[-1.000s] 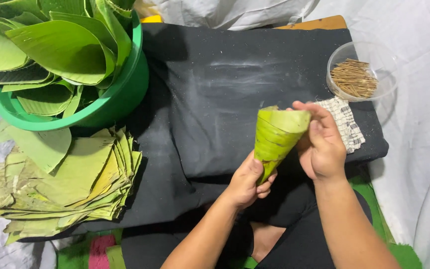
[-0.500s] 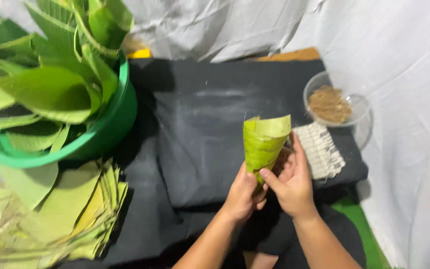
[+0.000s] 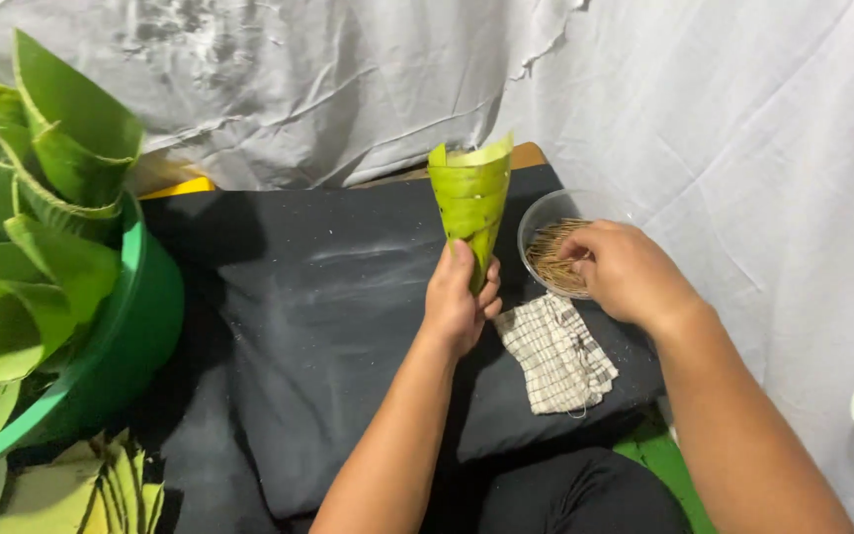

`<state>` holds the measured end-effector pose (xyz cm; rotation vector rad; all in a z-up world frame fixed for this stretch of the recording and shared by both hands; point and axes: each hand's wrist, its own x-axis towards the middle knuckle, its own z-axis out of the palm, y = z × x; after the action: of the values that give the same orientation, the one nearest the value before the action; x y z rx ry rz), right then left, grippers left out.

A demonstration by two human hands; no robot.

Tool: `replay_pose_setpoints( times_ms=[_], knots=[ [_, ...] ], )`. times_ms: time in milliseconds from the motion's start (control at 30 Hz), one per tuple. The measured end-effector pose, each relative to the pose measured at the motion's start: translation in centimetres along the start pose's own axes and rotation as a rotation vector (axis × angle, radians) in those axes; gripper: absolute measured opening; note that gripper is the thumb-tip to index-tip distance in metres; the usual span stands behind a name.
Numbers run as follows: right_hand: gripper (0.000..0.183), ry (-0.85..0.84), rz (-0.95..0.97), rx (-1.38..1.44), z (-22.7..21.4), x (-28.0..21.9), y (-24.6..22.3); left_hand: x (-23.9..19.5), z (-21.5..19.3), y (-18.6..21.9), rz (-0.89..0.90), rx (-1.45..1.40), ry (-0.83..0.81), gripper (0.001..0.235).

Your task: Cleaning banana leaves with a cloth and folding them into cones secured with small sticks

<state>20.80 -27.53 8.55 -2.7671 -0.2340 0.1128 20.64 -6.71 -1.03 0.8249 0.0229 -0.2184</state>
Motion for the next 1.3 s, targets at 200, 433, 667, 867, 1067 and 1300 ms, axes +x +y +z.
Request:
replay_pose_setpoints(
  times_ms=[200,433,667,867,1067,1300],
  knots=[
    [0.02,-0.215,0.203,-0.183,1.4,3.0,0.5,0.8,-1.6,-1.6,-0.054,0.06,0.02,0.062],
    [0.018,-0.262,0.185,-0.123,2.1,3.4,-0.3,1.2,-2.1,-1.6,-0.077,-0.006,0.02,0.063],
    [0.019,-0.215,0.198,-0.11,0.8,2.6,-0.9,1.1,-2.1,-1.4,-0.071,-0.025,0.005,0.064],
    [0.015,-0.161,0.19,-0.011,0.2,1.9,-1.0,1.2,-2.1,-1.4,-0.09,-0.029,0.004,0.065],
    [0.014,-0.094,0.112,0.019,0.3,1.4,-0.3,1.4,-2.2,-1.7,-0.081,-0.035,-0.004,0.065],
    [0.017,0.268,-0.125,0.311,-0.1,-1.7,-4.2,0.3,-0.9,0.4,-0.16,-0.144,0.034,0.045]
  ],
)
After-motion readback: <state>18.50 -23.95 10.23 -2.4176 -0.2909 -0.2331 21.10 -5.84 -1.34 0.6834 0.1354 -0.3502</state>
